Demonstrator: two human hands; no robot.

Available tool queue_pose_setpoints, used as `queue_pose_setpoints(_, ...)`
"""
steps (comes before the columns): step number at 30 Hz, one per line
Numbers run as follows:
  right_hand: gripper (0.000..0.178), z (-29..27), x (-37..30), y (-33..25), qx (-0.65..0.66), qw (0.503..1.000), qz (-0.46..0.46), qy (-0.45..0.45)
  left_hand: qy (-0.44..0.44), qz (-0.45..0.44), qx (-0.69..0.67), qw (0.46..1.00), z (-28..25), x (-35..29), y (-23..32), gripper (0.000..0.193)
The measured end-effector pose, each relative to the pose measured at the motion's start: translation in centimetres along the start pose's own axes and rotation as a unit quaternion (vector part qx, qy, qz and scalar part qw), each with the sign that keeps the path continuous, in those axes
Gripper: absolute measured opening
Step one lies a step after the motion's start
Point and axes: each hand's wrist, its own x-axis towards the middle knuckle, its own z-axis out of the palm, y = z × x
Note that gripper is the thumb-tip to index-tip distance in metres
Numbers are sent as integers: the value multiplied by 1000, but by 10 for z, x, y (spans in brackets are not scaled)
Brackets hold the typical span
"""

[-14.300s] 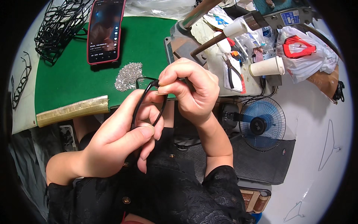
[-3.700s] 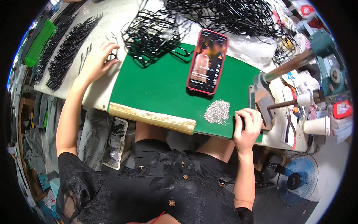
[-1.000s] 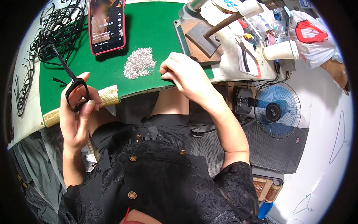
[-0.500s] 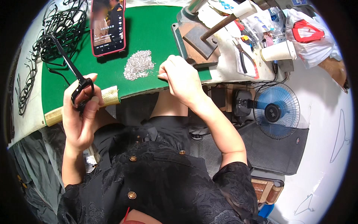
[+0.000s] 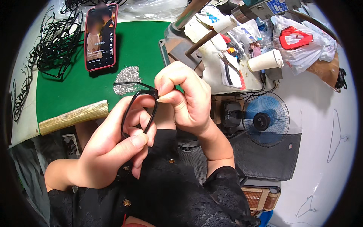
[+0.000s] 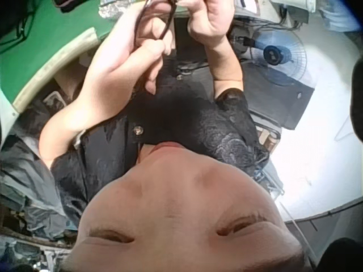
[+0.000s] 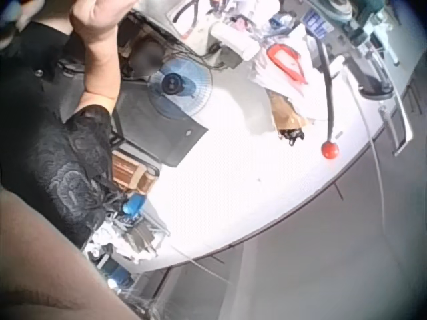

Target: The person repeatedly picks up black eyeglass frames and small metal screws from a green workbench. They insert the screws into the hinge area of the frames using their fingers, then place the frames back on the table. The process is repeated for multiple frames.

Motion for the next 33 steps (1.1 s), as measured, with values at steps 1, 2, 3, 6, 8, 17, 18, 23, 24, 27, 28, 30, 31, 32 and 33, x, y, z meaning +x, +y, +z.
queue_pose_setpoints(1, 16, -1, 0, -1, -5, 1000, 5, 5, -1, 6, -4, 1000, 1, 1, -2, 50)
queue_pose_setpoints(2, 15, -1, -1, -1, -5, 1000, 10, 9, 0, 8, 2, 1000, 2, 2, -4, 50)
queue_pose_setpoints(3, 14, -1, -1, -1, -5, 1000, 16, 13, 1, 9, 8, 1000, 1, 3, -6, 51)
queue_pose_setpoints(6, 10, -1, -3, -2, -13, 999, 28, 22, 0, 1, 31, 1000, 2, 4, -7, 51)
queue_pose_setpoints(8, 9, -1, -4, -3, -19, 999, 36, 26, -10, -13, 53, 998, 0, 5, -6, 51)
queue_pose_setpoints(17, 11, -5, -8, -2, -36, 998, 55, 14, -24, 0, 76, 997, -6, 6, -12, 48)
queue_pose_setpoints(18, 11, -5, -9, -1, -28, 998, 59, 16, -25, -9, 65, 998, -6, 6, -11, 48)
queue_pose_setpoints(23, 16, -2, -9, 2, 27, 997, 61, 25, -32, -21, -19, 999, -7, 6, -10, 47)
queue_pose_setpoints(24, 17, -1, -9, 2, 33, 997, 60, 26, -35, -30, -41, 998, -7, 6, -8, 47)
queue_pose_setpoints(27, 19, 0, -7, 3, 45, 997, 50, 25, -37, -43, -79, 995, -9, 6, -6, 46)
queue_pose_setpoints(28, 19, 0, -7, 4, 49, 998, 45, 25, -38, -45, -83, 995, -10, 6, -6, 46)
queue_pose_setpoints(30, 19, -1, -6, 3, 51, 997, 45, 23, -41, -50, -91, 994, -11, 7, -5, 45)
queue_pose_setpoints(31, 20, -2, -5, 3, 53, 997, 45, 22, -42, -53, -87, 994, -11, 7, -4, 45)
queue_pose_setpoints(32, 20, -2, -4, 2, 51, 997, 47, 24, -42, -55, -82, 994, -11, 7, -3, 45)
queue_pose_setpoints(33, 20, -2, -4, 2, 50, 997, 49, 26, -43, -58, -78, 994, -11, 7, -2, 44)
